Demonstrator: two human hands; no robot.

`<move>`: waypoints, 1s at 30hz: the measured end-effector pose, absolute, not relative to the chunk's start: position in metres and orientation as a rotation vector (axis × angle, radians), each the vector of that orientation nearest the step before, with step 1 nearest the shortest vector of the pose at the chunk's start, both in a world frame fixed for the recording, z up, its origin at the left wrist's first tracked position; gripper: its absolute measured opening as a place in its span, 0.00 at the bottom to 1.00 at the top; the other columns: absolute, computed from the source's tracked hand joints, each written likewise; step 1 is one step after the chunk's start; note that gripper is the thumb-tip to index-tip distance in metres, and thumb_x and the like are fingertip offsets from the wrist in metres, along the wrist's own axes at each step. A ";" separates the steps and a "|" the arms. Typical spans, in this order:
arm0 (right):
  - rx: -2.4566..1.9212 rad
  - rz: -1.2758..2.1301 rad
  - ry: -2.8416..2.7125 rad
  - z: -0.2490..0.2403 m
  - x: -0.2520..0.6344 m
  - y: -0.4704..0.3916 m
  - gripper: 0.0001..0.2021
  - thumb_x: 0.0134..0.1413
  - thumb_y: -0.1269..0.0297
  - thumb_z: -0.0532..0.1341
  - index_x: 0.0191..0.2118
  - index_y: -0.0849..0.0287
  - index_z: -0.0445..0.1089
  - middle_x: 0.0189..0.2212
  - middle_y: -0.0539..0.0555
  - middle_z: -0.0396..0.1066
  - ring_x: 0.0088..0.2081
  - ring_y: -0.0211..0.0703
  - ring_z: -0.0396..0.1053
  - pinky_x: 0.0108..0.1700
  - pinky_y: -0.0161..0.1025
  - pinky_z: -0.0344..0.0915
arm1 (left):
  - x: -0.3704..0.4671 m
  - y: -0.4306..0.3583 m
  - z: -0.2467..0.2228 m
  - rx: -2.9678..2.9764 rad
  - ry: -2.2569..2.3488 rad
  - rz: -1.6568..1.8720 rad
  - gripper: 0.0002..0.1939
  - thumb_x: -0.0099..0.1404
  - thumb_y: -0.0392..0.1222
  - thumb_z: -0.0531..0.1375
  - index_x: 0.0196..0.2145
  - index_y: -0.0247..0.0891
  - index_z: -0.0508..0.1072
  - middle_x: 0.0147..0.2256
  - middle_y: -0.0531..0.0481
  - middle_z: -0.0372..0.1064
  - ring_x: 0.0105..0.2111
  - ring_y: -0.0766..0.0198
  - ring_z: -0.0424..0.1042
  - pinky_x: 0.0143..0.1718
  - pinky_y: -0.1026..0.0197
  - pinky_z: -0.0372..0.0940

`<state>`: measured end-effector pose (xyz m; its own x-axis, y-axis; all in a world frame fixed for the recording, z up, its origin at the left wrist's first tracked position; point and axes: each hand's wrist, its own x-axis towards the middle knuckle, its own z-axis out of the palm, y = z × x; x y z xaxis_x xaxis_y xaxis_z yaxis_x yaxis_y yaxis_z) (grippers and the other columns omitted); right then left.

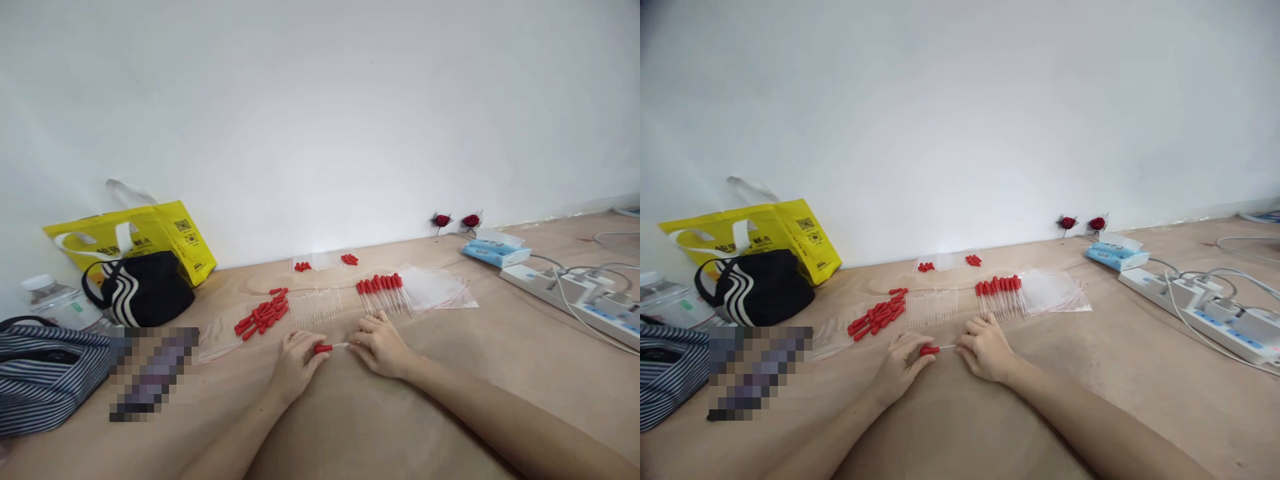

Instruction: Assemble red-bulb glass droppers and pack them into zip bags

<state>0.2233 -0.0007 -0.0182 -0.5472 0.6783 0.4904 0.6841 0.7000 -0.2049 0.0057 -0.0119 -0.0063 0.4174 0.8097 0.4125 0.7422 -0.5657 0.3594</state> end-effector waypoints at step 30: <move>-2.019 0.063 -1.911 -0.002 0.171 0.070 0.13 0.51 0.64 0.49 0.32 0.62 0.70 0.34 0.62 0.71 0.35 0.47 0.67 0.42 0.45 0.45 | -0.061 0.038 -0.008 2.450 2.507 0.798 0.05 0.56 0.41 0.58 0.27 0.41 0.73 0.41 0.46 0.66 0.43 0.53 0.60 0.45 0.49 0.47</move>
